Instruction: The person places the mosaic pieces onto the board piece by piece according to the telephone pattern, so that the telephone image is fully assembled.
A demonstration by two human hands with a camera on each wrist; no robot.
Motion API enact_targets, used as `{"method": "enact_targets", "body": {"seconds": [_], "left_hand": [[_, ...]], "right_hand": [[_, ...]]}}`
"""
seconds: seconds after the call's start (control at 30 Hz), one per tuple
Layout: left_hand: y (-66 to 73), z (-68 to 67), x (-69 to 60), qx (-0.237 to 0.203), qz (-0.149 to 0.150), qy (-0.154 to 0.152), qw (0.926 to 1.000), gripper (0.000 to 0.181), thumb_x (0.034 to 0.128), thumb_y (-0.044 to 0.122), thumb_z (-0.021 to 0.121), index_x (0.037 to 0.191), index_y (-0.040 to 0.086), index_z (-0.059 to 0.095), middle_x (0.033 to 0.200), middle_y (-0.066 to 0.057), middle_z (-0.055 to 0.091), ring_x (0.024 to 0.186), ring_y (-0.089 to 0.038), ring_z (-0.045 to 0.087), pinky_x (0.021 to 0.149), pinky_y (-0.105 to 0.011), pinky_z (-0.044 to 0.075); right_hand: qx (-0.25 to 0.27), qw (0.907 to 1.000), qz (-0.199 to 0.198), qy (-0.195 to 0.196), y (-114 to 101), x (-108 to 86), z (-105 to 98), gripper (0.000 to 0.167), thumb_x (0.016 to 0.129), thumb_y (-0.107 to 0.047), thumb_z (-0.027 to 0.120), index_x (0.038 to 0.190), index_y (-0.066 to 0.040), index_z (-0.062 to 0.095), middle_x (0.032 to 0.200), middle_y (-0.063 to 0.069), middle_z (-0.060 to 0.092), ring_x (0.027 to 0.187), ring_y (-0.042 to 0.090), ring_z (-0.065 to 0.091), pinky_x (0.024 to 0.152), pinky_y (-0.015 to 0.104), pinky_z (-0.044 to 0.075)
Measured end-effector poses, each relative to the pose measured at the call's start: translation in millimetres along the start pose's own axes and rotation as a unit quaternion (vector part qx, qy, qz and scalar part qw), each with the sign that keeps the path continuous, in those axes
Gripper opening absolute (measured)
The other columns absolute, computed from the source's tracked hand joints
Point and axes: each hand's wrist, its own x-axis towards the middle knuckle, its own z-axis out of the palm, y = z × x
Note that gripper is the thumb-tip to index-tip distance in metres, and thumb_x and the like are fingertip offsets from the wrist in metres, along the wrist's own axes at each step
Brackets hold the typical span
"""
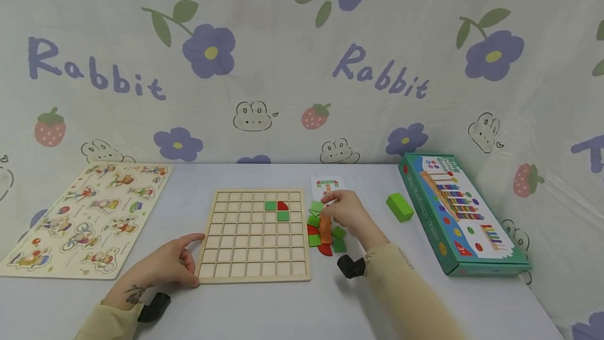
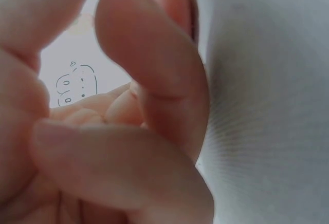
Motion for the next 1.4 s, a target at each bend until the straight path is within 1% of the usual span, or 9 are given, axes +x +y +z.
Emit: {"method": "enact_targets", "body": {"seconds": [0.2,0.27,0.33,0.4,0.47,0.6,0.7,1.03,1.4], "left_hand": [[1.8,-0.5,-0.2,-0.002,-0.007,0.002,1.0,0.1,0.057,0.001,0.082,0.141,0.0,0.029,0.064,-0.004,0.058,0.054,-0.013,0.05,0.05,-0.027,0.04],[2.1,-0.3,-0.3,-0.003,-0.009,0.003,0.9999,0.1,0.0569,0.0,0.082,0.142,0.0,0.029,0.064,-0.004,0.058,0.054,-0.013,0.05,0.05,-0.027,0.04],[2.0,0.1,-0.7,-0.004,-0.009,0.004,0.9999,0.1,0.0566,0.0,0.082,0.141,0.0,0.029,0.065,-0.004,0.057,0.054,-0.013,0.049,0.05,-0.027,0.04],[2.0,0.5,-0.7,-0.004,-0.009,0.005,0.9999,0.1,0.0565,0.0,0.082,0.141,0.0,0.029,0.064,-0.005,0.057,0.054,-0.013,0.049,0.05,-0.027,0.04],[1.9,0.9,-0.4,-0.002,-0.009,0.006,0.9999,0.1,0.0564,0.0,0.082,0.141,0.0,0.029,0.064,-0.005,0.057,0.054,-0.013,0.049,0.05,-0.027,0.04],[2.3,1.1,0.6,-0.005,-0.012,0.008,0.9999,0.1,0.0564,-0.002,0.081,0.141,0.0,0.029,0.064,-0.005,0.058,0.053,-0.013,0.049,0.05,-0.027,0.041],[2.4,1.2,-0.2,-0.005,-0.012,0.008,0.9999,0.1,0.0561,-0.002,0.081,0.141,0.0,0.029,0.064,-0.005,0.057,0.053,-0.013,0.049,0.05,-0.028,0.04],[2.3,2.2,-0.8,0.001,-0.015,0.008,0.9999,0.099,0.0561,-0.001,0.081,0.141,0.0,0.03,0.064,-0.005,0.057,0.053,-0.014,0.049,0.05,-0.028,0.04],[2.3,2.2,-0.1,0.005,-0.016,0.013,0.9998,0.098,0.0563,-0.002,0.081,0.141,0.001,0.03,0.064,-0.005,0.056,0.053,-0.013,0.049,0.05,-0.027,0.039]], "right_hand": [[0.006,0.9981,-0.06,-0.011,-32.2,17.0,39.5,0.03,0.075,-0.007,0.067,0.105,-0.006,0.063,0.065,0.001,0.044,0.048,0.012,0.031,0.049,0.027,0.033],[0.01,0.9975,-0.067,-0.021,-39.5,22.4,49.9,0.029,0.075,-0.007,0.068,0.103,-0.006,0.063,0.071,0.002,0.048,0.05,0.012,0.033,0.05,0.027,0.035],[0.0,0.9974,-0.068,-0.022,-46.3,26.2,59.6,0.027,0.075,-0.008,0.068,0.101,-0.007,0.064,0.082,0.004,0.053,0.059,0.014,0.041,0.056,0.029,0.04],[-0.003,0.9969,-0.074,-0.025,-50.9,28.3,68.0,0.026,0.075,-0.008,0.068,0.1,-0.006,0.064,0.09,0.008,0.057,0.067,0.016,0.047,0.063,0.03,0.044],[-0.009,0.9962,-0.084,-0.021,-53.3,31.1,75.8,0.024,0.074,-0.006,0.067,0.098,-0.005,0.064,0.093,0.009,0.059,0.07,0.017,0.05,0.064,0.03,0.045],[-0.033,0.9935,-0.108,-0.012,-55.6,36.7,89.0,0.023,0.073,-0.003,0.065,0.096,-0.004,0.065,0.096,0.01,0.06,0.069,0.016,0.049,0.061,0.027,0.042],[-0.057,0.9916,-0.116,-0.004,-57.6,38.9,96.2,0.021,0.073,-0.003,0.065,0.094,-0.004,0.065,0.097,0.01,0.061,0.07,0.017,0.048,0.059,0.027,0.04],[-0.107,0.9884,-0.107,0.01,-62.7,41.3,110.1,0.019,0.074,-0.007,0.068,0.093,-0.008,0.066,0.096,0.007,0.063,0.073,0.019,0.051,0.06,0.029,0.04],[-0.113,0.9883,-0.102,0.0,-65.1,41.2,117.0,0.023,0.074,-0.005,0.067,0.097,-0.008,0.066,0.097,0.008,0.063,0.063,0.017,0.05,0.053,0.028,0.04]]}}
